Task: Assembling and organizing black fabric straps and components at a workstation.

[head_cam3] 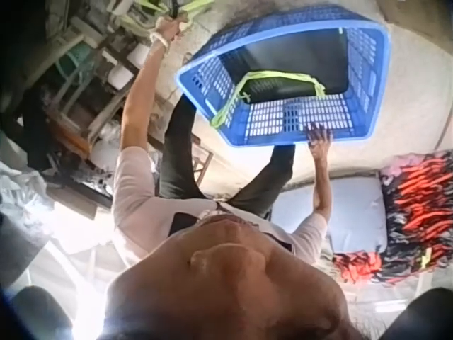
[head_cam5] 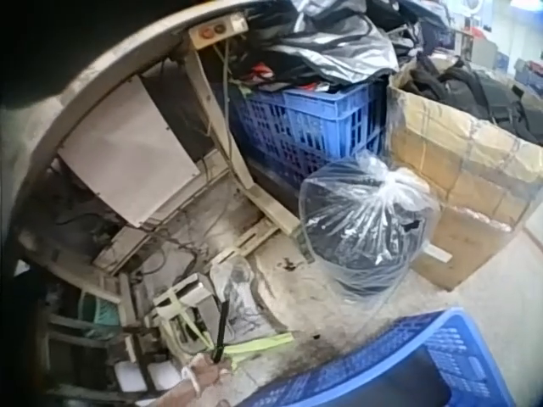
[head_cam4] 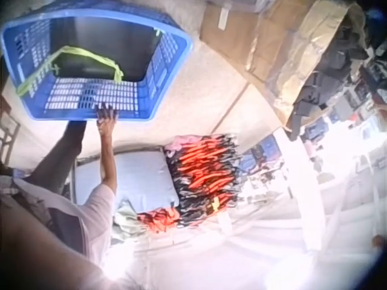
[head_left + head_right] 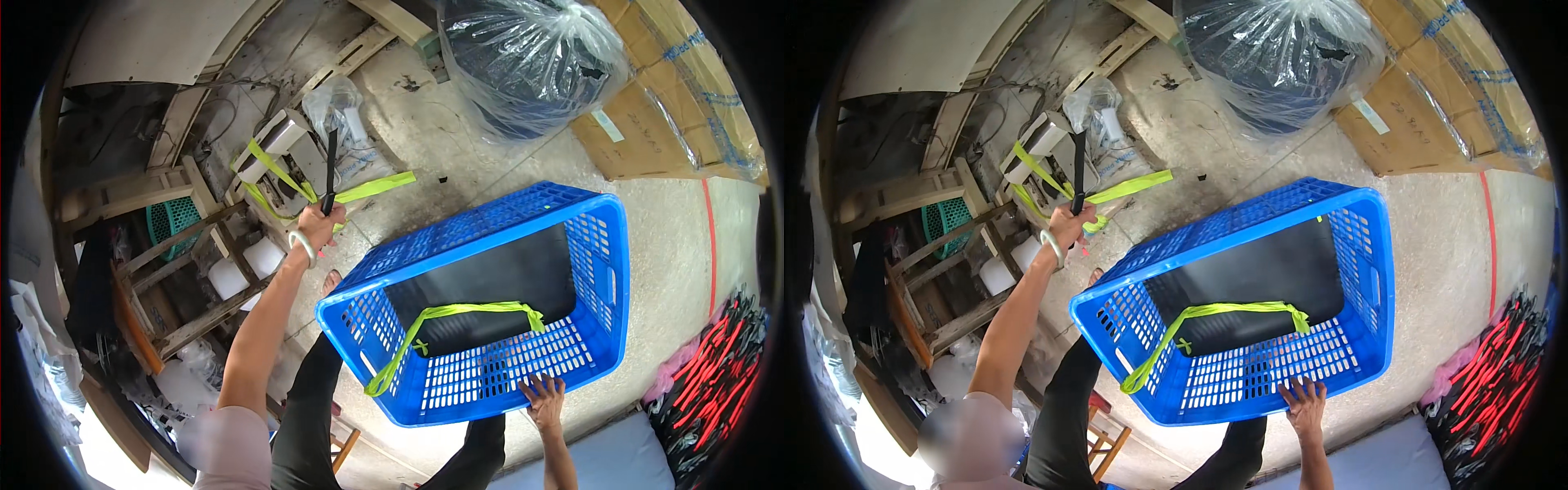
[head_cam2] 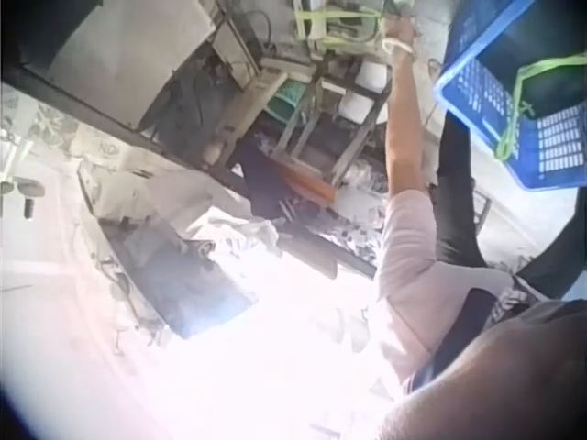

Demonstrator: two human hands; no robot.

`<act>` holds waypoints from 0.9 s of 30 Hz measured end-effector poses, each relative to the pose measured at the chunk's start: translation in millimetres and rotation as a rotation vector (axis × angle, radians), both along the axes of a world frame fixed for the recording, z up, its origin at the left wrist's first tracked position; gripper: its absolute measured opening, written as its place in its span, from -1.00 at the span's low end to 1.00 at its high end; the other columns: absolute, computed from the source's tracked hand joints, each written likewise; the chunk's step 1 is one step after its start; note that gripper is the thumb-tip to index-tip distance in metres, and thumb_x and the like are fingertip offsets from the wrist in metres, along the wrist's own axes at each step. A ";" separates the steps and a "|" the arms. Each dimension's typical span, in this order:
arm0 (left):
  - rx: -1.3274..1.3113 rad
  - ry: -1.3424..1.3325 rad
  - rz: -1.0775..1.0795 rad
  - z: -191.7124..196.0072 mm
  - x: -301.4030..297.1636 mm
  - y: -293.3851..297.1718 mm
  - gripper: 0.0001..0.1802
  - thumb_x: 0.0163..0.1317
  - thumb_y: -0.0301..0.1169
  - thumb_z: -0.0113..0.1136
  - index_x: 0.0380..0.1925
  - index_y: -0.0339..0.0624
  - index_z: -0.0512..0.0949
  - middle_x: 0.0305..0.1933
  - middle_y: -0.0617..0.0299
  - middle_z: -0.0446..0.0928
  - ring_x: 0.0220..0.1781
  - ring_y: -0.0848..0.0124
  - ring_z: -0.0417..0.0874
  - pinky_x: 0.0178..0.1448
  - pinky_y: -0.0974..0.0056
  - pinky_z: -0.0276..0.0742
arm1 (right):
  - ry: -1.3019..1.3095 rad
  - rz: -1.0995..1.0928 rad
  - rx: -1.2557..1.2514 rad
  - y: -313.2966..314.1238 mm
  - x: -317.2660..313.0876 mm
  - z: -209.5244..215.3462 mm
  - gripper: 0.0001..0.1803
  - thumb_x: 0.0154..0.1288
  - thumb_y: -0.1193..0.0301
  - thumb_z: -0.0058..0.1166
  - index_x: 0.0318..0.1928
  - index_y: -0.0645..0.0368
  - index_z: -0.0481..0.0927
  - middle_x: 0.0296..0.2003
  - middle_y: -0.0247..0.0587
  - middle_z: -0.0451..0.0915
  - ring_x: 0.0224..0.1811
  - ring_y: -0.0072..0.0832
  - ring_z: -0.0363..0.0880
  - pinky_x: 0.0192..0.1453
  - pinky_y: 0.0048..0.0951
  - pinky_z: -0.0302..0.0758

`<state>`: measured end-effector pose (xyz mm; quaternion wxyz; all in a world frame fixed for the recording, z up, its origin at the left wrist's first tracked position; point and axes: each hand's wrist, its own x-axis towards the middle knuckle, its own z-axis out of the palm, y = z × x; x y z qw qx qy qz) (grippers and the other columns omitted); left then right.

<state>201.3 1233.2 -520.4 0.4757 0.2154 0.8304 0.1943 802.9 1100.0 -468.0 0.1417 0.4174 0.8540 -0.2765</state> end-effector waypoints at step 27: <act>-0.222 0.754 -0.643 -269.4 -67.3 245.3 -0.24 0.25 -0.28 0.03 0.46 0.09 0.06 0.52 -0.10 0.03 0.31 -0.08 0.44 0.33 0.01 0.40 | -0.286 0.141 0.136 3.3 -14.9 -0.5 -0.36 -0.56 0.07 0.38 -0.19 -0.38 0.68 -0.04 -0.53 0.55 0.16 -0.37 0.32 0.27 0.03 0.13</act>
